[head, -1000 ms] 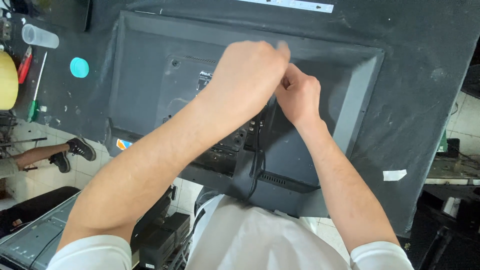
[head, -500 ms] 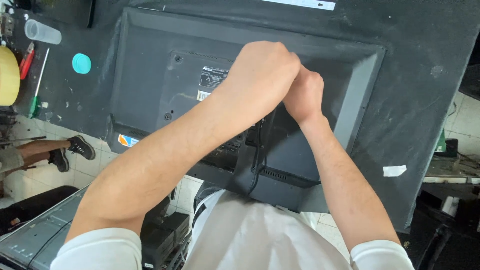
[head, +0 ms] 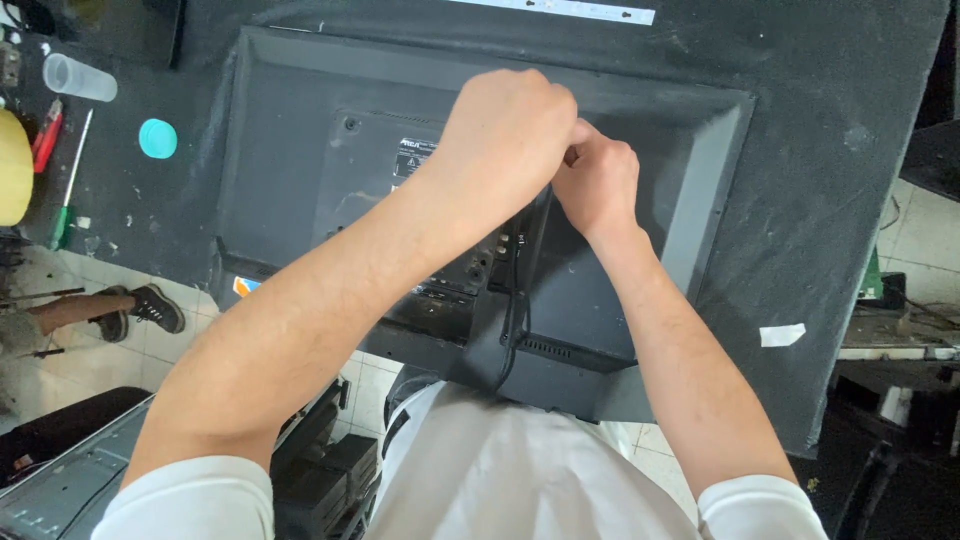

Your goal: The person is disassembling the back panel of a television, testing the screen, and then reassembling the panel using a screwdriver.

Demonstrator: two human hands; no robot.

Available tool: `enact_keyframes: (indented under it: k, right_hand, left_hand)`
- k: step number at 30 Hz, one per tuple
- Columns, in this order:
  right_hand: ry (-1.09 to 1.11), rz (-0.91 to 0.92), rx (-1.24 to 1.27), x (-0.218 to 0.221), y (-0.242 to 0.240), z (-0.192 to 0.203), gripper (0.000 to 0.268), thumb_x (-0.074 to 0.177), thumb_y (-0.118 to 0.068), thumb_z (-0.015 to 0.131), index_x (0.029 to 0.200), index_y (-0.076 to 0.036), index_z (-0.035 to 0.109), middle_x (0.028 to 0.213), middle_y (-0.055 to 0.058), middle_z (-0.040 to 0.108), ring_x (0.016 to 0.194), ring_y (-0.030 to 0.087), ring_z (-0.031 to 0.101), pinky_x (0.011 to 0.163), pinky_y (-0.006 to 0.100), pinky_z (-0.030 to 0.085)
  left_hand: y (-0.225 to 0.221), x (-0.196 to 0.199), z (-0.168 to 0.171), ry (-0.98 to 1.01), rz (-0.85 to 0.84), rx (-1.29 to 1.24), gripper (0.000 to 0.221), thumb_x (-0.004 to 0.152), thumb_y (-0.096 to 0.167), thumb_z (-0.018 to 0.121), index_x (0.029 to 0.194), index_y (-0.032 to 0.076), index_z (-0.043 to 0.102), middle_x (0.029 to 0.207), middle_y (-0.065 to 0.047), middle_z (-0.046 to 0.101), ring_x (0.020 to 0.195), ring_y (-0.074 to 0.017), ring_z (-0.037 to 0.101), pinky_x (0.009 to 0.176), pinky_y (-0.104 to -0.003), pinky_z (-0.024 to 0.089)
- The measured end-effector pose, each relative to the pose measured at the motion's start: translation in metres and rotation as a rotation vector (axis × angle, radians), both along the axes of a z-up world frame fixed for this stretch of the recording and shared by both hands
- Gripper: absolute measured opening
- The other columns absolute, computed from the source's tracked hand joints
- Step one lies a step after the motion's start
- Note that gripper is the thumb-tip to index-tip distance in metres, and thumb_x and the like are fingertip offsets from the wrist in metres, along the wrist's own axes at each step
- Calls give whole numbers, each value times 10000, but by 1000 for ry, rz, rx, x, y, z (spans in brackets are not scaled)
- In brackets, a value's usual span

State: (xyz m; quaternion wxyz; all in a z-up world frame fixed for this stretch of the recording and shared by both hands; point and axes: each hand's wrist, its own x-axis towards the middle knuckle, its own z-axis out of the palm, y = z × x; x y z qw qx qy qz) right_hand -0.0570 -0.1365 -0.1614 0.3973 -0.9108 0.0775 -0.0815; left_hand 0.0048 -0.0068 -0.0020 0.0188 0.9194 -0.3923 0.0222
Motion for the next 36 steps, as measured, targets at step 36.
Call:
enact_keyframes:
  k: [36]
  right_hand:
    - [95, -10, 13, 3, -2, -7, 350, 846, -47, 527, 721, -177, 227, 663, -42, 168, 749, 147, 153, 637, 374, 149]
  left_hand:
    - [-4, 11, -10, 147, -52, 100, 306, 596, -39, 633, 580, 192, 434, 538, 38, 446, 477, -187, 362, 425, -391, 278]
